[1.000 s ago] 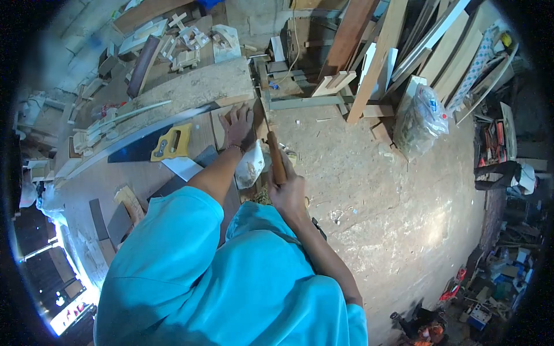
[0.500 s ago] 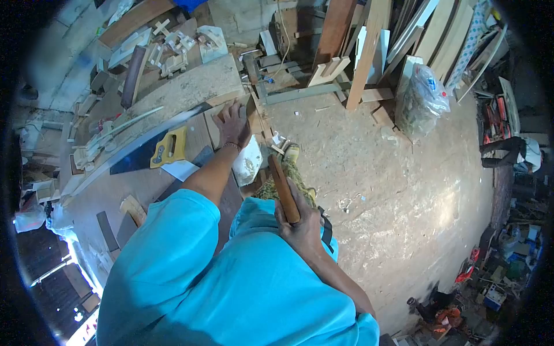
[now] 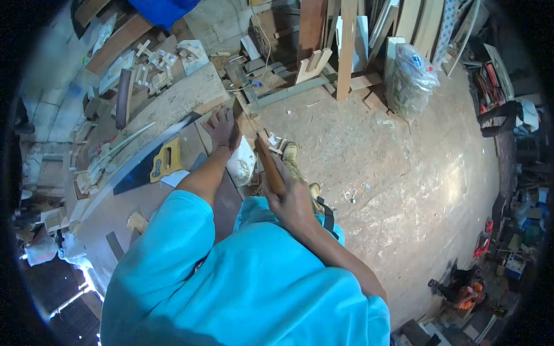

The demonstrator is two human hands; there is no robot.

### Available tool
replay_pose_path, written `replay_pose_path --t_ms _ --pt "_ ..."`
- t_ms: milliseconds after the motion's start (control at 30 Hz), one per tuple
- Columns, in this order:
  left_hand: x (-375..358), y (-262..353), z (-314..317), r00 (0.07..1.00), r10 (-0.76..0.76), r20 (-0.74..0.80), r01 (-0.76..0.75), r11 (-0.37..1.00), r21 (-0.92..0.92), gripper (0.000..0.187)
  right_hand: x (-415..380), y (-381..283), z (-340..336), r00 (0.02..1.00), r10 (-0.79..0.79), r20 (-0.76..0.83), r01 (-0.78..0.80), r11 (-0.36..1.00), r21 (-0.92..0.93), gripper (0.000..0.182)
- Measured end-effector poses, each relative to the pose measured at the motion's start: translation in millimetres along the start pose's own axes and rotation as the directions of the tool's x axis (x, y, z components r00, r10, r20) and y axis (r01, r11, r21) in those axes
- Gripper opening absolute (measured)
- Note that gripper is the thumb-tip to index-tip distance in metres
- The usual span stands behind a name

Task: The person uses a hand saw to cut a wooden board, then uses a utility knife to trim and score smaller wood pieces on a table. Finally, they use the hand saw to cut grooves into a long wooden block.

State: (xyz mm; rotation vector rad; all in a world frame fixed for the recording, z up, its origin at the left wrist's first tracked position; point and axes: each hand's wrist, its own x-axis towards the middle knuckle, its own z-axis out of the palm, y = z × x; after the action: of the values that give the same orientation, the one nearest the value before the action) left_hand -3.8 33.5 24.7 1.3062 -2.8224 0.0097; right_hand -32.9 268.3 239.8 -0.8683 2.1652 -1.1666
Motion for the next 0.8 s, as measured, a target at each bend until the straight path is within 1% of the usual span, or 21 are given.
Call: replay_pose_path --t_ms 67,100,167,200,233,267,300,333,367,400,433,467,500,533,567,600,633,667,700,733,800 --pt "-2 0 -1 1.000 -0.023 -0.007 0.022 0.996 -0.086 0.034 -23 0 -16 1.000 -0.031 0.003 0.031 0.998 0.057 0.049" --pt "-2 0 -3 1.000 -0.012 -0.001 0.012 0.997 -0.081 0.034 -26 1 -15 1.000 0.018 0.004 -0.018 0.999 0.050 0.049" --pt "-1 1 -7 0.999 -0.031 0.044 0.034 0.998 -0.055 0.032 -20 2 -10 1.000 0.012 -0.014 -0.012 0.998 0.057 0.047" --pt "-8 2 -11 0.998 -0.016 0.061 0.019 0.999 -0.045 0.032 -18 3 -7 1.000 0.009 -0.024 -0.008 0.998 0.057 0.045" --pt "-12 5 -17 1.000 -0.021 0.022 0.022 0.999 -0.039 0.031 -15 8 -1 0.999 0.024 -0.032 -0.022 0.998 0.066 0.045" --pt "-8 8 -22 0.999 -0.026 -0.032 0.025 0.999 -0.037 0.030 -5 16 5 0.996 -0.033 -0.079 0.037 0.998 0.057 0.045" --pt "-4 2 -1 0.999 -0.005 -0.032 0.004 0.999 -0.033 0.030 2 21 9 0.988 -0.081 -0.128 0.087 0.995 0.045 0.044" --pt "-4 -10 36 0.993 0.023 -0.120 -0.052 0.969 -0.241 0.030 2 22 11 0.987 -0.052 -0.152 0.061 0.997 0.055 0.044" --pt "6 -13 51 0.974 0.035 -0.225 -0.132 0.892 -0.432 0.030 10 21 11 0.994 -0.008 -0.105 0.015 0.998 0.065 0.043" --pt "18 -8 37 0.965 0.068 -0.255 -0.172 0.893 -0.416 0.030 20 18 12 0.998 0.012 -0.058 -0.007 0.997 0.078 0.042" --pt "16 -4 20 0.994 0.005 -0.113 -0.041 0.948 -0.315 0.030 18 11 11 1.000 -0.018 -0.007 0.019 0.988 0.153 0.043" --pt "6 -2 8 0.996 -0.082 0.036 0.087 0.978 -0.187 0.030 15 13 16 1.000 -0.008 -0.026 0.013 0.985 0.174 0.043" --pt "8 -4 8 0.994 -0.106 0.017 0.106 0.939 -0.326 0.031 15 16 18 0.999 -0.023 -0.028 0.025 0.994 0.104 0.044" --pt "5 -2 11 0.996 -0.088 0.016 0.088 0.943 -0.320 0.031 14 19 18 0.999 -0.033 -0.027 0.034 0.999 0.033 0.045" --pt "3 -2 13 0.998 -0.058 -0.002 0.057 0.984 -0.169 0.032 12 20 15 0.998 -0.059 -0.012 0.059 0.998 -0.017 0.050" --pt "4 -3 13 0.999 -0.031 -0.018 0.031 0.999 -0.011 0.033 8 18 11 0.998 -0.058 -0.023 0.058 0.998 -0.005 0.050" --pt "4 0 1 1.000 -0.022 -0.021 0.022 1.000 -0.001 0.033 0 15 7 0.994 -0.105 -0.033 0.104 0.994 -0.036 0.052" --pt "1 7 -10 0.999 -0.051 0.020 0.051 0.999 -0.012 0.035 -10 12 1 0.989 -0.146 -0.035 0.144 0.987 -0.073 0.054" --pt "-1 11 -16 0.994 -0.084 0.063 0.085 0.996 -0.021 0.037 -17 9 -9 0.994 -0.107 0.001 0.107 0.993 -0.055 0.057" --pt "-2 8 -14 0.994 -0.084 0.072 0.086 0.996 -0.013 0.037 -23 10 -12 0.995 -0.099 0.006 0.099 0.994 -0.047 0.057" --pt "2 2 -9 0.994 -0.033 0.108 0.036 0.999 -0.025 0.042 -28 13 -13 0.992 -0.128 -0.009 0.129 0.991 0.037 0.058"
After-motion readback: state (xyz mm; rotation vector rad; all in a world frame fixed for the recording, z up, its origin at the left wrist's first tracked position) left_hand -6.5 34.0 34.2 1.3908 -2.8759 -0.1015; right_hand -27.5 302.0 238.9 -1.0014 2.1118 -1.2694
